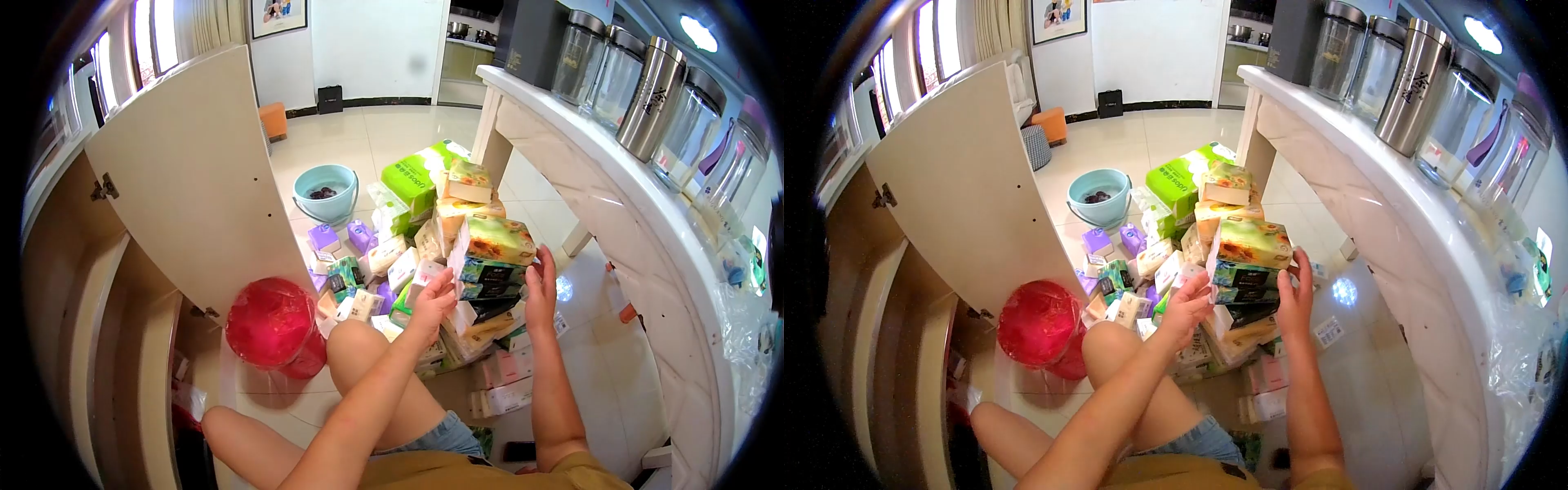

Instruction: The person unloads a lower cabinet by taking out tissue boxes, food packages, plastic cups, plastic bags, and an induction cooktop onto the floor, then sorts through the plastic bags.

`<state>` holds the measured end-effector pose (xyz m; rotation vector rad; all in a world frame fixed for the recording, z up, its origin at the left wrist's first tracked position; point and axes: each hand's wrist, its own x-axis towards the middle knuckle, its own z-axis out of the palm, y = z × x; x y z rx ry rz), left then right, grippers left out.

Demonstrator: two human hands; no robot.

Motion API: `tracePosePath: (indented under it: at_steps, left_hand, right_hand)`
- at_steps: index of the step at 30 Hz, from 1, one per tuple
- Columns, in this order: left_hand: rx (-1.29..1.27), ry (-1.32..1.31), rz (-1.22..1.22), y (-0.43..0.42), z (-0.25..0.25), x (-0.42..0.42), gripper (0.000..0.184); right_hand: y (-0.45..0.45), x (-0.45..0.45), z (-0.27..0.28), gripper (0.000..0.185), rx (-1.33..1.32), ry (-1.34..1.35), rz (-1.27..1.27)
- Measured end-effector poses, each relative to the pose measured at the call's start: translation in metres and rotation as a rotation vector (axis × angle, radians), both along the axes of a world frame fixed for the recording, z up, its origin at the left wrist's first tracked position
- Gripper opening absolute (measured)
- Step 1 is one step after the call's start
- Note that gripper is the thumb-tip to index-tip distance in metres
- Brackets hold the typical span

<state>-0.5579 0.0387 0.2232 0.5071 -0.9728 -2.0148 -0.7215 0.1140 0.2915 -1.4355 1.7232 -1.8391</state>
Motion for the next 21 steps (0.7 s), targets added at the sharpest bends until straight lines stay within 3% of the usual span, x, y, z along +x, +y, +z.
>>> tracePosePath:
  at_steps: [5,9,18,21]
  left_hand:
    - [0.034,0.011,0.03,0.001,0.002,0.001,0.051]
    - [0.04,0.043,0.041,-0.001,-0.002,0.003,0.052]
    - [0.126,0.053,0.12,0.001,0.009,0.01,0.049]
    - [0.155,0.117,0.11,0.002,0.018,0.017,0.048]
  right_hand:
    - [0.006,0.012,0.01,0.047,-0.015,-0.294,-0.088]
    - [-0.001,0.001,-0.01,0.049,0.088,-0.318,-0.053]
    - [-0.006,0.001,-0.016,0.049,0.011,-0.415,-0.085]
    - [-0.001,0.013,-0.001,0.045,-0.12,-0.269,-0.158]
